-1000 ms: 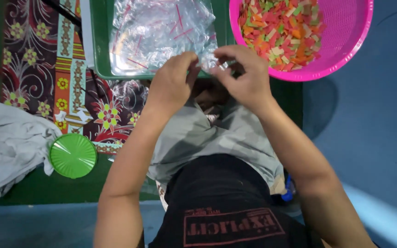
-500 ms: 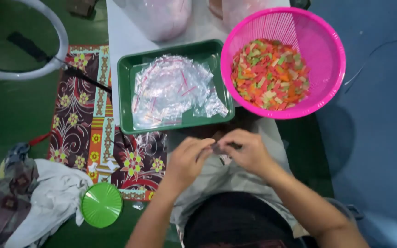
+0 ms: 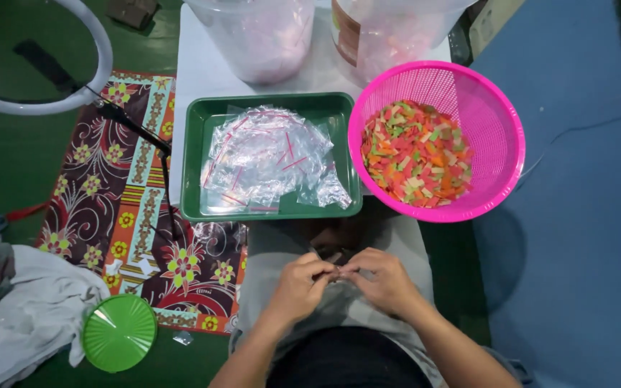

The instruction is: Packing small colorful snacks from a pink basket into small plastic zip-lock bags and sealing them.

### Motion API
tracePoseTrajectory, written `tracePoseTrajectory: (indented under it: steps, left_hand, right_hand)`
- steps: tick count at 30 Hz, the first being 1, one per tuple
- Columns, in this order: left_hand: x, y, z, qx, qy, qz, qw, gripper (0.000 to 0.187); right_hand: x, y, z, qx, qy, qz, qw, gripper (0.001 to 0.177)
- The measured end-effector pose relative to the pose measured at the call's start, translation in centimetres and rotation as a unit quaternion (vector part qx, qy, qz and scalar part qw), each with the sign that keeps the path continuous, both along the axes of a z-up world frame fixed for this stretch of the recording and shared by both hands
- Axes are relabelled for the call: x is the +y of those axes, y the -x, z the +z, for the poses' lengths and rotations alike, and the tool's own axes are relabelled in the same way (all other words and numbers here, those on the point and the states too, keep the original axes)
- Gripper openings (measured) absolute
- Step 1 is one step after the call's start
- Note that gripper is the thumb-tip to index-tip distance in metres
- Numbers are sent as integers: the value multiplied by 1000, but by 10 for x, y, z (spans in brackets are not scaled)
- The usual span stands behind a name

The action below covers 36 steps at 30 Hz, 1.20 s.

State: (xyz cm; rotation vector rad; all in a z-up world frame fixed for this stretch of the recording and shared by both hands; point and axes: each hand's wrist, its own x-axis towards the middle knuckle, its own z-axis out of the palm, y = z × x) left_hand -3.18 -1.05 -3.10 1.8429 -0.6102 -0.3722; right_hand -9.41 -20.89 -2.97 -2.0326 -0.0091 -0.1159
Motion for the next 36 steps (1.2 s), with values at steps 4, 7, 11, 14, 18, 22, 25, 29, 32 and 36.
tracePoseTrajectory:
  steps: [4, 7, 11, 14, 18, 22, 25, 29, 32, 36]
  left_hand:
    - [-7, -3, 8, -49, 1, 7, 999, 28]
    - [1, -12, 19, 17, 3, -5, 1000, 52]
    - [6, -12, 18, -21, -14, 7, 1000, 27]
    - [11, -4, 6, 7, -32, -23, 999, 27]
    - [15, 5, 1, 82, -66, -51, 993, 26]
    - [27, 6, 4, 71, -74, -39, 994, 25]
    - [44, -5, -11, 54, -14, -5, 998, 30]
    - [52, -36, -4, -58, -55, 27, 996, 22]
    - [57, -78, -1, -192, -107, 41, 975, 19]
    - [47, -135, -11, -312, -148, 123, 931, 24]
  right_hand:
    - [-34, -8, -3, 117, -93, -68, 986, 10]
    - [-78, -17, 34, -133, -372, -284, 873, 12]
    - [-144, -37, 110, -478, -103, -333, 806, 5]
    - [-218, -67, 97, -655, 302, -513, 466, 21]
    - [-151, -131, 157, -534, 306, -225, 755, 47]
    - [-73, -96, 126, -380, 334, -180, 844, 34]
    - [-52, -66, 28, -403, 270, -5, 875, 16]
    - [-6, -21, -18, -280, 186, 127, 933, 14]
    - [-14, 9, -77, 55, 241, 188, 951, 35]
    - [-16, 26, -118, 92, 303, 88, 944, 17]
